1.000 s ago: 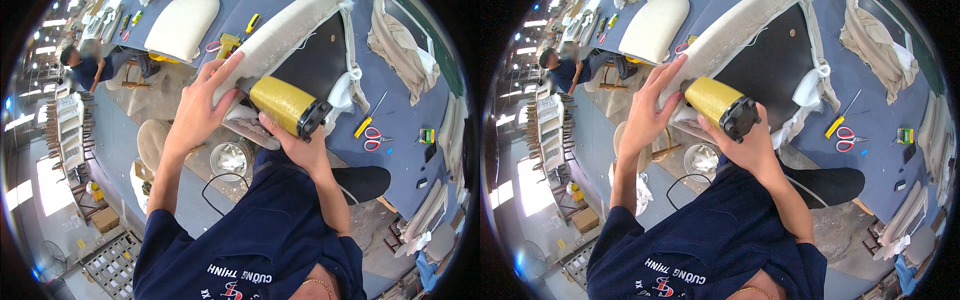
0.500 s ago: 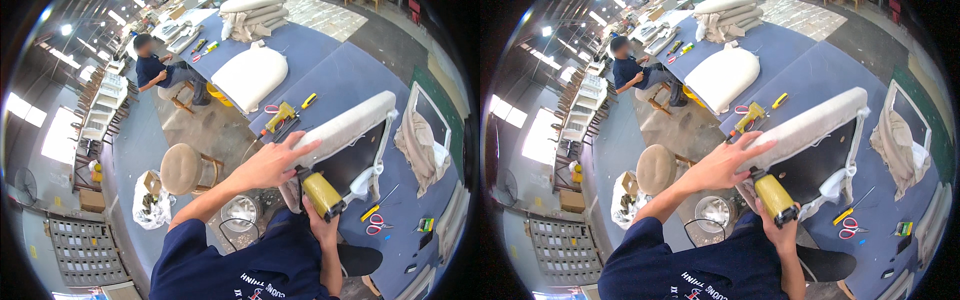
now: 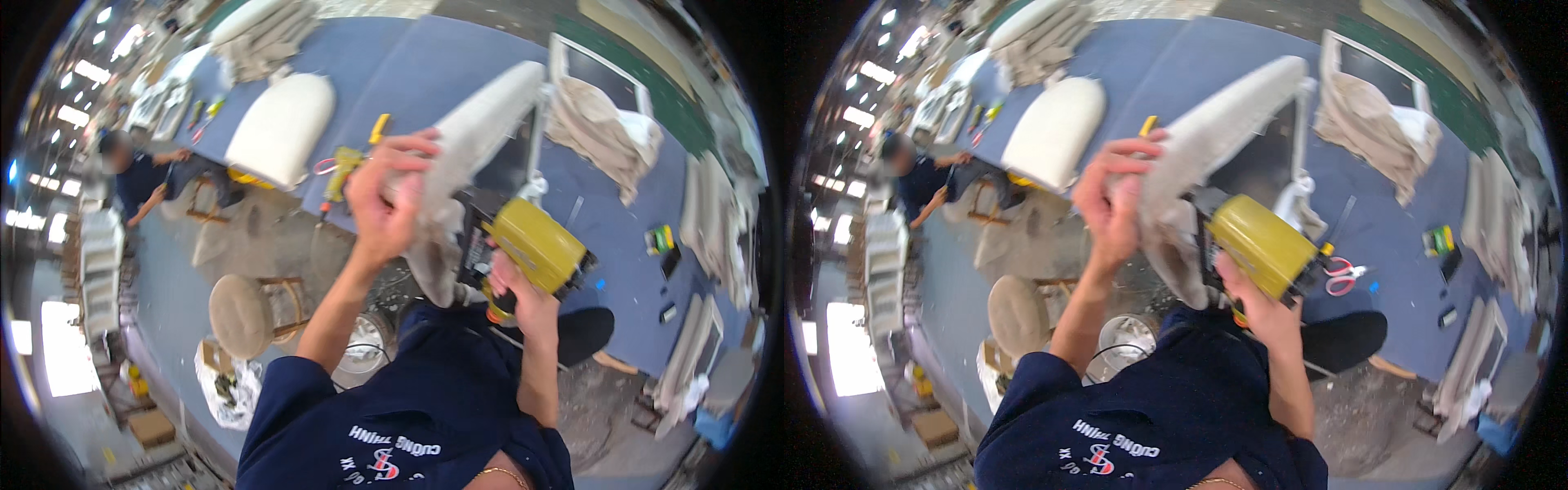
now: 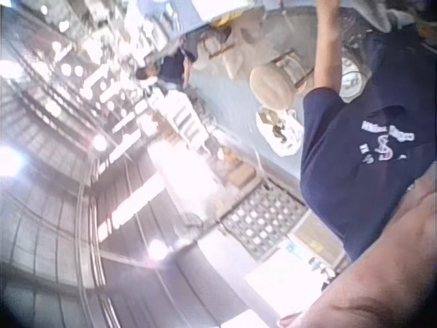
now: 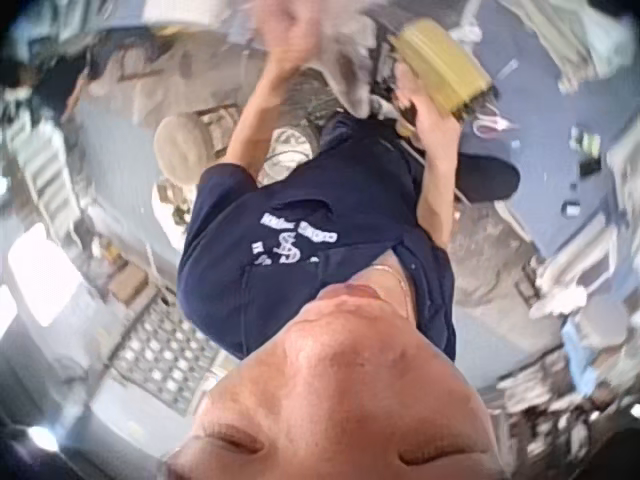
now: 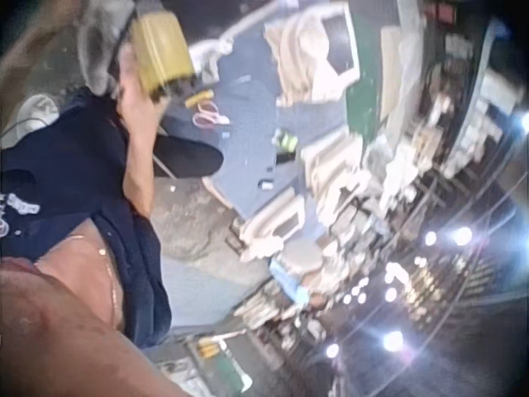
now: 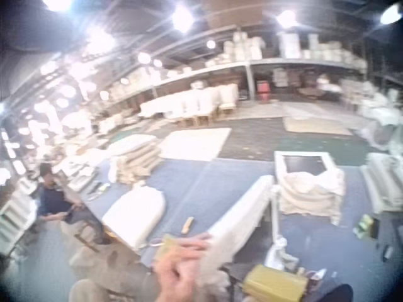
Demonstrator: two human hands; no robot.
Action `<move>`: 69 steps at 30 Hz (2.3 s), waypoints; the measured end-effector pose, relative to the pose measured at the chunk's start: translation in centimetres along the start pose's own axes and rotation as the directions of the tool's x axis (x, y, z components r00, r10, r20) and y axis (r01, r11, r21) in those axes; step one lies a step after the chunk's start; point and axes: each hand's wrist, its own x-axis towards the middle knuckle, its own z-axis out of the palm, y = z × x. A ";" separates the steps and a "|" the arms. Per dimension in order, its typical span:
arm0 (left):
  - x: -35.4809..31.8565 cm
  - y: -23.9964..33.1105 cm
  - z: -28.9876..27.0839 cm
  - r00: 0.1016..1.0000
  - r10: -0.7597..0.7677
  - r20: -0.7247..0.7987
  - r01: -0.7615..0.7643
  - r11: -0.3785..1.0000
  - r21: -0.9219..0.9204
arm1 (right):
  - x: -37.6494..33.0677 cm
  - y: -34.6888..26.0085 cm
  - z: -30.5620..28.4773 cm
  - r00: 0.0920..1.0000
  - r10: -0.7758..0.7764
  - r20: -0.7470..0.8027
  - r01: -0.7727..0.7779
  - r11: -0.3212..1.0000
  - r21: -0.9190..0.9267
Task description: The person is upholstering a chair component, likely an armrest or seat frame. They use a staple gun to secure fabric over a foam-covered frame, repeatedly pulling the material taut and trimming excess with scissors. The process involves folding edges and ensuring a smooth finish on the upholstered piece.
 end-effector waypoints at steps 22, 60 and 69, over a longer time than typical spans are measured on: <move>10.0 -2.8 9.6 0.971 0.069 0.231 -0.042 0.992 -0.120 | 6.7 -5.0 -5.4 0.996 -0.037 -0.079 0.041 0.998 0.044; 10.0 -0.8 17.5 0.931 0.110 0.348 -0.128 0.991 0.028 | -3.9 9.9 -44.1 0.778 -0.037 -0.627 -0.551 0.440 -0.709; 12.1 1.5 20.4 0.911 0.101 0.399 -0.156 0.982 0.109 | -1.7 21.5 -39.9 0.403 -0.294 -0.867 -0.848 0.237 -0.475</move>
